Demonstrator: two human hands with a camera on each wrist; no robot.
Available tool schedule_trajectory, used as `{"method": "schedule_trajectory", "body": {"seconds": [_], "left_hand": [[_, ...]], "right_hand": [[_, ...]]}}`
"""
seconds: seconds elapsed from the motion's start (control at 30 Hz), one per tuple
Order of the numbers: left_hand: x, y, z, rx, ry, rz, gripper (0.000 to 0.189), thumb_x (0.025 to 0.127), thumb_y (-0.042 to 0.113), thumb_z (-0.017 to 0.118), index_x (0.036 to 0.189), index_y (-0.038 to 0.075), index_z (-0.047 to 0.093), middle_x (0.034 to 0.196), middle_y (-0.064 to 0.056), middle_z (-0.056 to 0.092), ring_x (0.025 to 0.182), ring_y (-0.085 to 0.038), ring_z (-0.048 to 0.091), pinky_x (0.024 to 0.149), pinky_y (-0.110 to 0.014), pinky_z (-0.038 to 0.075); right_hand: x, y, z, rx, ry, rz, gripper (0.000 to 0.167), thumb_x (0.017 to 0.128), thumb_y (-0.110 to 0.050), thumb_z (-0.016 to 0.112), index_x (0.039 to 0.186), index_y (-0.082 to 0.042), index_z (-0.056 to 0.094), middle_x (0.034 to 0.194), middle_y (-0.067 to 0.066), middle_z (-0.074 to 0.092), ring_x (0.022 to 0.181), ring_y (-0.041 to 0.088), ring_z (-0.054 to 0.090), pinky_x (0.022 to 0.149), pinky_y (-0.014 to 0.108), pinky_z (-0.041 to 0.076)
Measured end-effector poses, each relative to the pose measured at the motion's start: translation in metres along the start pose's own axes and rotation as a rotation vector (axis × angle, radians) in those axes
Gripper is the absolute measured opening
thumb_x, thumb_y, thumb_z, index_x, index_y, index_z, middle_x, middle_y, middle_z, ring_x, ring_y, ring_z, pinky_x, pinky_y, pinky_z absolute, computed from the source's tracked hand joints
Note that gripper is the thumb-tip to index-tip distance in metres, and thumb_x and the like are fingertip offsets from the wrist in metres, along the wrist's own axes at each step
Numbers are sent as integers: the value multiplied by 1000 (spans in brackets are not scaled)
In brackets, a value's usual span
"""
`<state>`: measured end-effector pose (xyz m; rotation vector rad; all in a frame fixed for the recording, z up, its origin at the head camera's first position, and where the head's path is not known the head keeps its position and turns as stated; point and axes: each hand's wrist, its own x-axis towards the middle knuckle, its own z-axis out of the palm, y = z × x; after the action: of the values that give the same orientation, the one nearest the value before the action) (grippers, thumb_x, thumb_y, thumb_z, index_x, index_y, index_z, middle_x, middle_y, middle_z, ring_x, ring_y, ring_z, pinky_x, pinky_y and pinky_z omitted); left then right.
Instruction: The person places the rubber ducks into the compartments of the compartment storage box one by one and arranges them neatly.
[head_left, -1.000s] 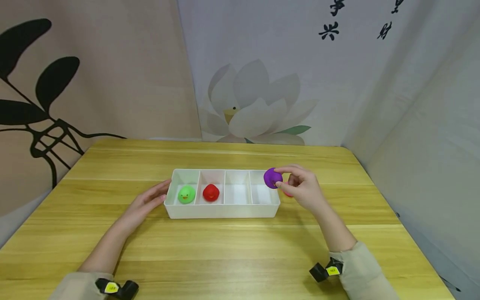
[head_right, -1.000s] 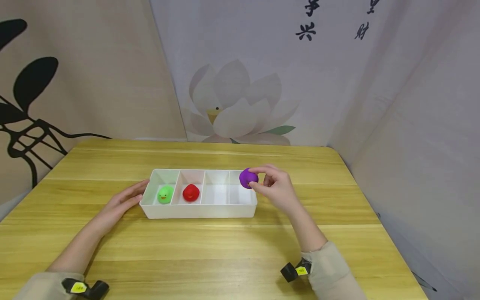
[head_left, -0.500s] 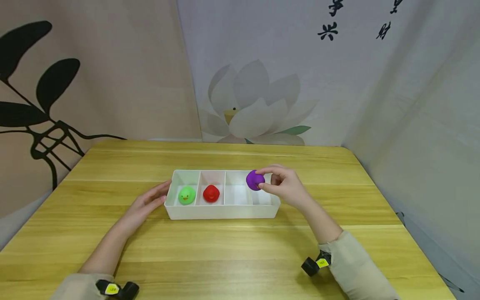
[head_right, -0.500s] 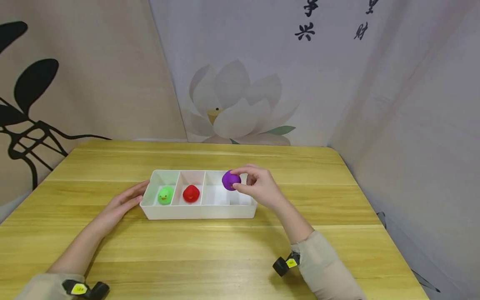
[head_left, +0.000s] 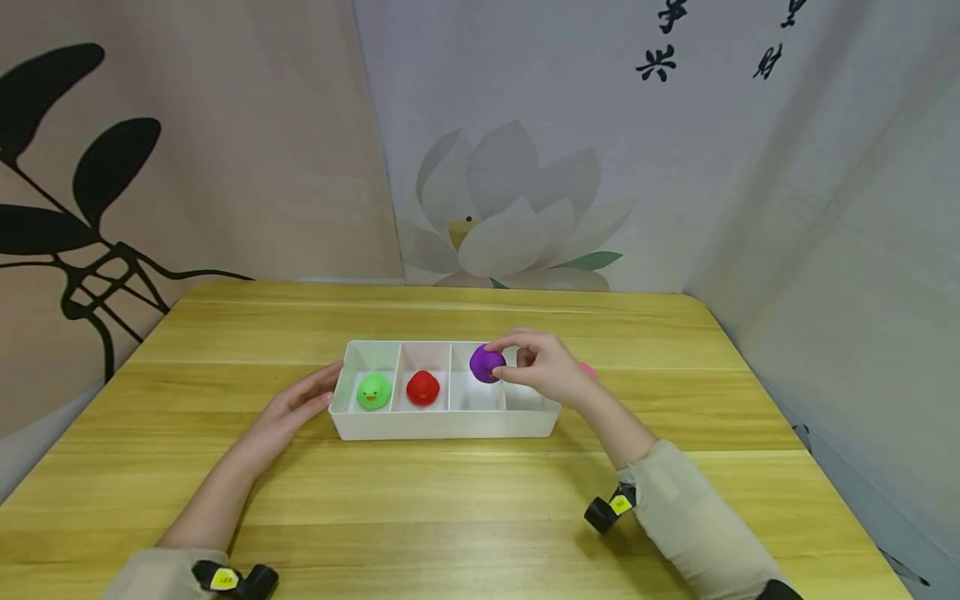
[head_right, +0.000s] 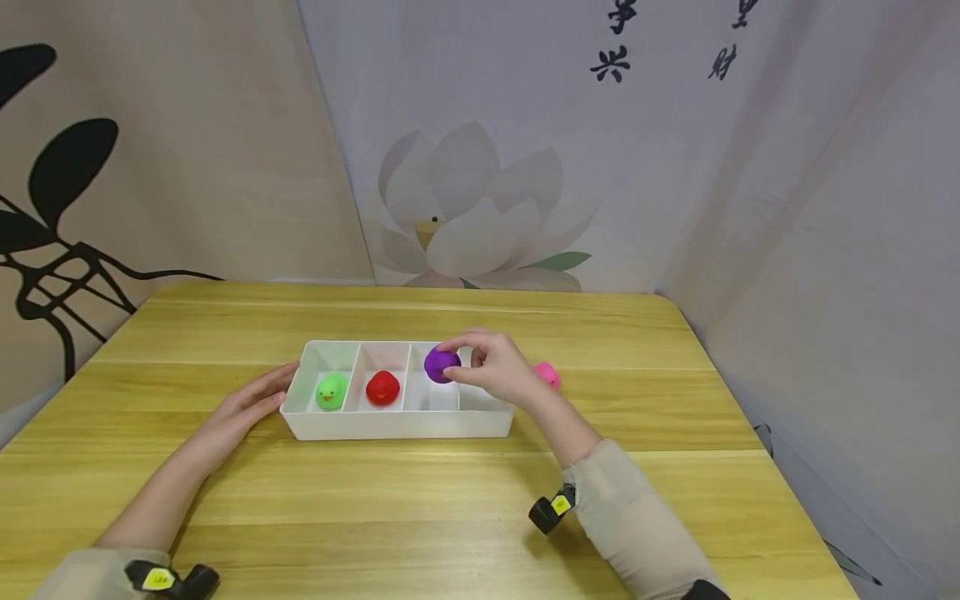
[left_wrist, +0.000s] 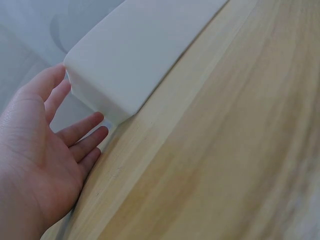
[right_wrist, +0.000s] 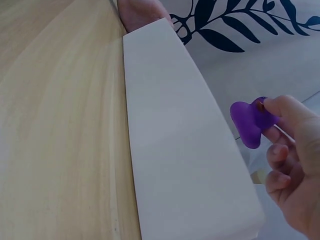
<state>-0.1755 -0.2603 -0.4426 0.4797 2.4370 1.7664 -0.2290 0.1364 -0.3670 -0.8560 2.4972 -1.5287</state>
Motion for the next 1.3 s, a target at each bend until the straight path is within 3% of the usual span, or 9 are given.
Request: {"method": "schedule_trajectory", "body": {"seconds": [0.3, 0.7, 1.03, 1.3], "left_hand": [[-1, -2, 1, 8, 3, -9, 50, 103, 23, 45, 151, 16, 31, 145, -18, 40, 130, -27, 35, 100, -63, 24], [0, 0, 2, 5, -2, -4, 51, 103, 22, 45, 152, 15, 30, 146, -19, 39, 132, -38, 31, 99, -64, 25], [1, 1, 1, 22, 3, -1, 51, 103, 23, 45, 151, 15, 31, 145, -19, 40, 132, -38, 31, 99, -63, 25], [0, 1, 1, 24, 2, -5, 51, 104, 23, 44, 152, 15, 30, 145, -20, 40, 132, -39, 32, 99, -62, 26]], "right_hand": [[13, 9, 10, -37, -42, 18, 24, 84, -12, 75, 108, -11, 72, 103, 0, 64, 61, 16, 44, 53, 24, 36], [20, 17, 18, -30, -83, 93, 27, 82, -12, 77, 108, -7, 72, 101, 7, 65, 66, 22, 45, 56, 25, 37], [24, 16, 19, -122, -105, 124, 23, 82, -13, 77, 105, -12, 73, 96, -2, 66, 94, 20, 55, 78, 33, 45], [28, 21, 21, -137, -151, 161, 22, 81, -12, 78, 102, -12, 73, 98, -4, 67, 92, 19, 55, 74, 30, 45]]}}
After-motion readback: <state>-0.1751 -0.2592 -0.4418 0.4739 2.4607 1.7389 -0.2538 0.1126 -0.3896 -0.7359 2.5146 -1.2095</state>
